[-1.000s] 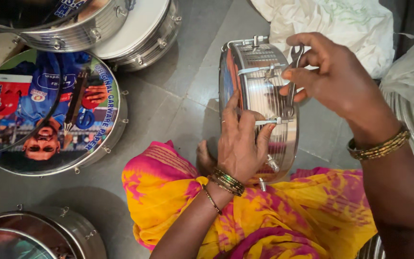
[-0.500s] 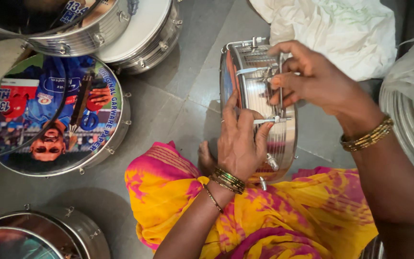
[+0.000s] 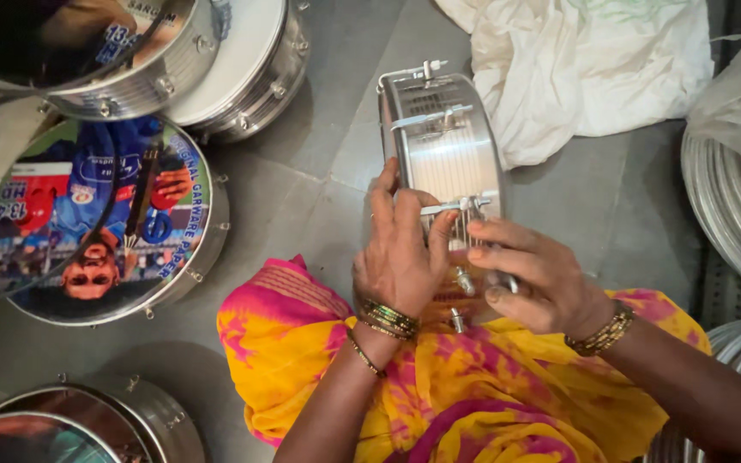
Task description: The person assembles a drum by using a wrench to tighten bolts on the metal rim, then adjusts the alignment of the metal frame and continues tightening fasteners around the circumference.
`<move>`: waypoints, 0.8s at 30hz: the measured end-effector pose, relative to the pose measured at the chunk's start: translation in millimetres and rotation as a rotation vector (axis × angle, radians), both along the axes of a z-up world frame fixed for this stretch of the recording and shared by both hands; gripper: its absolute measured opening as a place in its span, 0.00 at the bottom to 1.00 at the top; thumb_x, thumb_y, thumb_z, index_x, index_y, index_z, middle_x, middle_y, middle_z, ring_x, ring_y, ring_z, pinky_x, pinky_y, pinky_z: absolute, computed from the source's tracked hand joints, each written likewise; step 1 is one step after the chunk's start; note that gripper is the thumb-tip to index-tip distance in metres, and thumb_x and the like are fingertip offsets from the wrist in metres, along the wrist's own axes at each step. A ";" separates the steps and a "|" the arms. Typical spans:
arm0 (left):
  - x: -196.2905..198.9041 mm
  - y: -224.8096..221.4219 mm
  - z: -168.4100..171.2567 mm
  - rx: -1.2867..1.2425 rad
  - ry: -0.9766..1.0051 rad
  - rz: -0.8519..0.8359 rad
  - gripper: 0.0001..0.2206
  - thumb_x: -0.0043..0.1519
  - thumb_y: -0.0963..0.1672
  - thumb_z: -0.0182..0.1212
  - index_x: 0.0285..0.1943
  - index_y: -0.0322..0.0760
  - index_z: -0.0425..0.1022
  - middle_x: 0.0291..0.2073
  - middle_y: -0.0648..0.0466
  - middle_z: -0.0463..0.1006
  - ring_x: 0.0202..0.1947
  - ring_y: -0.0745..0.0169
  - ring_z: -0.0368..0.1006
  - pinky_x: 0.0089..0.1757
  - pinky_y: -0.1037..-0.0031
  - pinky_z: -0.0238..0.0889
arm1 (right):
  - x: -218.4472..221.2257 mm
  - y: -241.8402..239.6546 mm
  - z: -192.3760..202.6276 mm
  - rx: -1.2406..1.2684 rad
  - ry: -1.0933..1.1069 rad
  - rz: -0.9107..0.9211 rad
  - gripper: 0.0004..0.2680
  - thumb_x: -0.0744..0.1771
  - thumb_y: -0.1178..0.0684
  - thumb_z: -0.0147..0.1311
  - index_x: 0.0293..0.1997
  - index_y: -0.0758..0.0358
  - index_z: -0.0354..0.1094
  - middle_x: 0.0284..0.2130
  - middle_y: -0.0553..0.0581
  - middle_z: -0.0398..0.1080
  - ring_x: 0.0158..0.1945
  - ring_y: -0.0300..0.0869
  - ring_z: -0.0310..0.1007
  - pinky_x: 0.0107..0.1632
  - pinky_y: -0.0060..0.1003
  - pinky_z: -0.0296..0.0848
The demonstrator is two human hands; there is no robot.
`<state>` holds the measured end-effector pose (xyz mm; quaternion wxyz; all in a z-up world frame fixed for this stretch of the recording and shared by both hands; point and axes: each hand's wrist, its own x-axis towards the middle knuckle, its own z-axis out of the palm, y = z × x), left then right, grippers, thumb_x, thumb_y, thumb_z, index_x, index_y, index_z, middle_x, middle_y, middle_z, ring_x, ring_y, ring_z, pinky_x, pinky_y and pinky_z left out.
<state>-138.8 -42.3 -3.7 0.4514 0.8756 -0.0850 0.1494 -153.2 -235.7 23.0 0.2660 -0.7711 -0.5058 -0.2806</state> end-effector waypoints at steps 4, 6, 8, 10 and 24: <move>2.0 -0.5 -2.4 -0.013 -0.079 0.003 0.12 0.65 0.50 0.62 0.48 0.41 0.69 0.71 0.41 0.62 0.51 0.37 0.77 0.34 0.57 0.72 | -13.5 3.6 30.3 0.285 0.270 -0.330 0.09 0.69 0.69 0.43 0.40 0.57 0.55 0.51 0.66 0.71 0.59 0.58 0.77 0.57 0.43 0.79; 1.6 -0.7 -3.4 -0.007 -0.089 0.004 0.13 0.65 0.50 0.61 0.49 0.41 0.69 0.71 0.41 0.62 0.51 0.38 0.78 0.34 0.57 0.73 | 7.2 1.7 46.2 0.514 0.628 -0.340 0.09 0.72 0.62 0.43 0.57 0.64 0.48 0.47 0.60 0.74 0.47 0.45 0.80 0.47 0.34 0.81; 2.1 -0.4 -2.6 0.012 -0.057 0.003 0.13 0.65 0.51 0.61 0.49 0.42 0.70 0.71 0.42 0.62 0.50 0.40 0.78 0.34 0.57 0.72 | 35.5 -2.4 55.1 0.511 0.844 -0.293 0.09 0.74 0.62 0.43 0.61 0.65 0.52 0.48 0.60 0.73 0.48 0.44 0.79 0.48 0.35 0.81; 1.6 0.6 -0.8 0.045 0.022 0.003 0.13 0.64 0.52 0.61 0.49 0.43 0.70 0.71 0.45 0.63 0.48 0.43 0.78 0.33 0.55 0.71 | 61.7 -5.6 53.8 0.483 1.006 -0.256 0.09 0.74 0.61 0.43 0.63 0.64 0.54 0.46 0.59 0.73 0.47 0.43 0.79 0.47 0.35 0.81; 0.9 -0.7 -1.6 -0.011 0.002 -0.014 0.11 0.65 0.51 0.60 0.51 0.47 0.72 0.73 0.45 0.59 0.56 0.41 0.76 0.44 0.46 0.66 | 31.1 21.9 31.3 0.203 0.629 -0.455 0.13 0.73 0.59 0.47 0.66 0.65 0.52 0.38 0.54 0.76 0.38 0.40 0.80 0.37 0.29 0.73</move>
